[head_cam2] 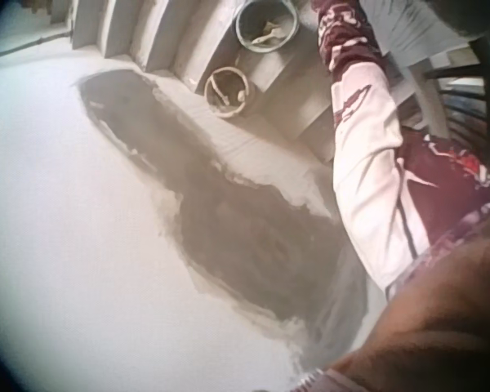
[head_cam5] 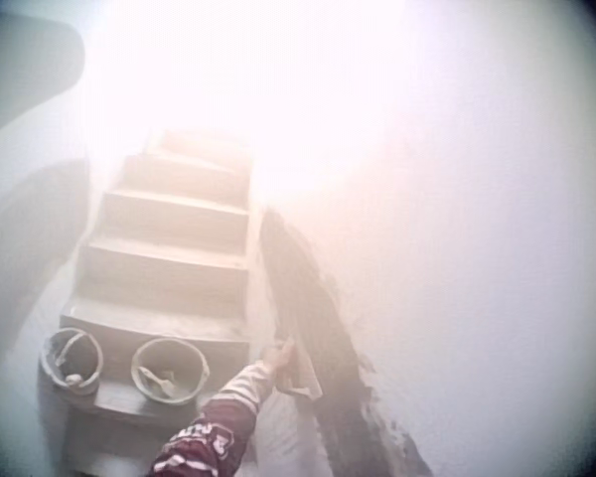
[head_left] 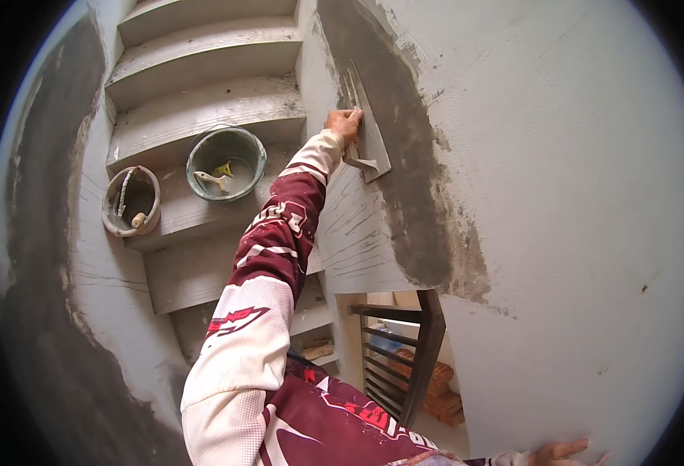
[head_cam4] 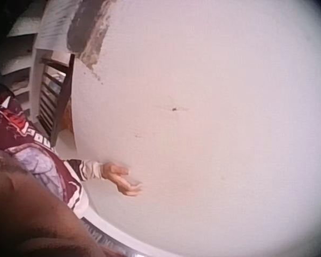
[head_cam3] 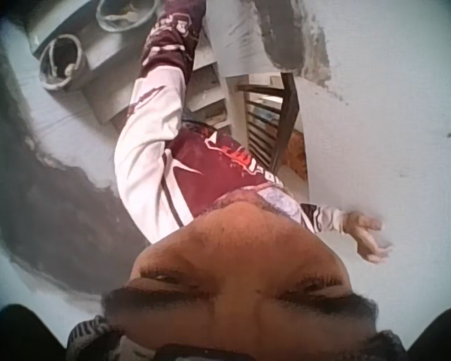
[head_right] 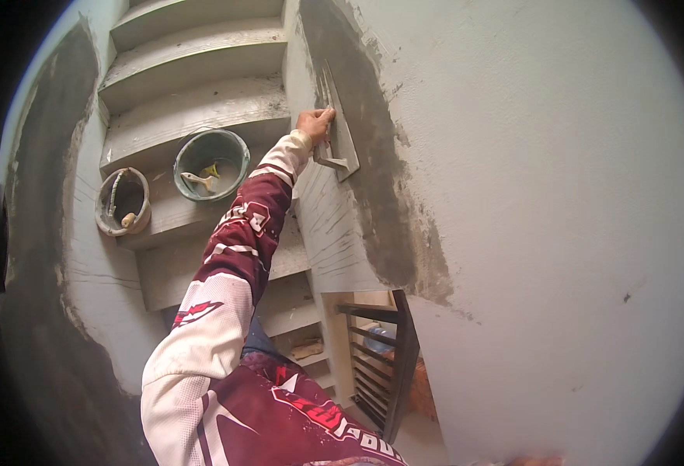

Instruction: The person applies plaster to a wall adjacent to a staircase using a trowel and a hawk. They repeatedly scoop plaster from a bucket, transfer it to the hawk, and smooth it onto the wall surface.

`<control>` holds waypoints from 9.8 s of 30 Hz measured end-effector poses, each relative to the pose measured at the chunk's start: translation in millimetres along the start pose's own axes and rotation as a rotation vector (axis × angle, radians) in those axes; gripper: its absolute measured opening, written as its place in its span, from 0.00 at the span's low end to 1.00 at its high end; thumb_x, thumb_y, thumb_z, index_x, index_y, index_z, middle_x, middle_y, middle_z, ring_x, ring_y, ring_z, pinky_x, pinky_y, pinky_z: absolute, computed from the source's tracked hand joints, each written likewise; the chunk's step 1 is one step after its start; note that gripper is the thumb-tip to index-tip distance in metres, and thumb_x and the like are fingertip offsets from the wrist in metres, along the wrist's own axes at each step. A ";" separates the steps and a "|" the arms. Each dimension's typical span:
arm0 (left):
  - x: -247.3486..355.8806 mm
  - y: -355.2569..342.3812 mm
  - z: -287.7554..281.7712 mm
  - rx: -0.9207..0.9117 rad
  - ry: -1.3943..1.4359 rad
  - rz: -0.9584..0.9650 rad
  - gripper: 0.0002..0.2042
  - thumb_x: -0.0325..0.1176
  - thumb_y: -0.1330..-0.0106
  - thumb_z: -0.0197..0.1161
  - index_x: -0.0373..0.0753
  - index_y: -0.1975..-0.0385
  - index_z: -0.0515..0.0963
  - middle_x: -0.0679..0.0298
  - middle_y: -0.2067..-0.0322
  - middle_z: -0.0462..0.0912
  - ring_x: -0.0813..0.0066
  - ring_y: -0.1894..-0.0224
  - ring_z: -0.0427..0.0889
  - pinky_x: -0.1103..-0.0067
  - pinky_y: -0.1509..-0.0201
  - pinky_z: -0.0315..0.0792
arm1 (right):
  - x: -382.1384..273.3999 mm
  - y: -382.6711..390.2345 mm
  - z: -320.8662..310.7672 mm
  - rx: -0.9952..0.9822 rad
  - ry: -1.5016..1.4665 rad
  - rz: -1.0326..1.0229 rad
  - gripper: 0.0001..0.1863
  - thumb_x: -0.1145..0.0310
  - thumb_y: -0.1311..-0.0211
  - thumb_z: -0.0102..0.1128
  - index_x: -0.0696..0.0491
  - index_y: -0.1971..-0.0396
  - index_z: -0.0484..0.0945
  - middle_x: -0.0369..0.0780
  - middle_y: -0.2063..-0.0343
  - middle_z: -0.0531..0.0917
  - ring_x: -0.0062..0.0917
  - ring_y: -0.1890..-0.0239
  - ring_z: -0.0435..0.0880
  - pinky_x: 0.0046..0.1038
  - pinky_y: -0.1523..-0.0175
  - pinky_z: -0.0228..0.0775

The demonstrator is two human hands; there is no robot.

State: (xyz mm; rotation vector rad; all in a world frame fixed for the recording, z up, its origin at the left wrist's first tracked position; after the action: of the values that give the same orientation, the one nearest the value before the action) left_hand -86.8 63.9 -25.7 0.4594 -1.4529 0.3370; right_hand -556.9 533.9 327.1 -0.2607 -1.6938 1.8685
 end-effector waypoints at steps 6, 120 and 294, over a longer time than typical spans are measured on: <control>-88.9 113.8 41.8 -0.001 -0.268 0.198 0.27 0.51 0.30 0.49 0.27 0.70 0.79 0.48 0.83 0.78 0.65 0.79 0.79 0.64 0.71 0.72 | -3.0 3.8 3.0 0.008 0.055 -0.026 0.35 0.37 0.34 0.38 0.58 0.50 0.69 0.51 0.50 0.68 0.48 0.44 0.63 0.51 0.42 0.52; -39.5 374.5 22.7 -0.463 0.200 0.006 0.19 0.36 0.30 0.56 0.41 0.40 0.71 0.70 0.78 0.76 0.84 0.86 0.70 0.82 0.82 0.69 | 76.5 46.9 -30.0 0.050 -0.091 0.267 0.25 0.53 0.38 0.56 0.52 0.46 0.68 0.40 0.43 0.70 0.44 0.37 0.58 0.48 0.38 0.48; -208.8 143.6 -319.0 -0.042 0.183 -0.233 0.17 0.41 0.37 0.60 0.34 0.56 0.79 0.60 0.63 0.84 0.68 0.66 0.85 0.72 0.63 0.79 | -71.4 39.9 1.2 0.082 -0.561 0.172 0.23 0.59 0.35 0.54 0.62 0.49 0.68 0.46 0.48 0.66 0.41 0.40 0.60 0.43 0.37 0.50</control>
State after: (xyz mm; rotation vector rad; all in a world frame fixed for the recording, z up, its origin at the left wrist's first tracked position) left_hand 100.1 357.4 -237.5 0.5437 -1.2121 0.1576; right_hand -511.9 493.6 271.9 0.1783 -1.9927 2.2817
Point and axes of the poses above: each hand's wrist, its own y-axis away from the middle knuckle, its own z-axis out of the palm, x = y × z, the point moved 7 cm from there along -y, towards the middle knuckle
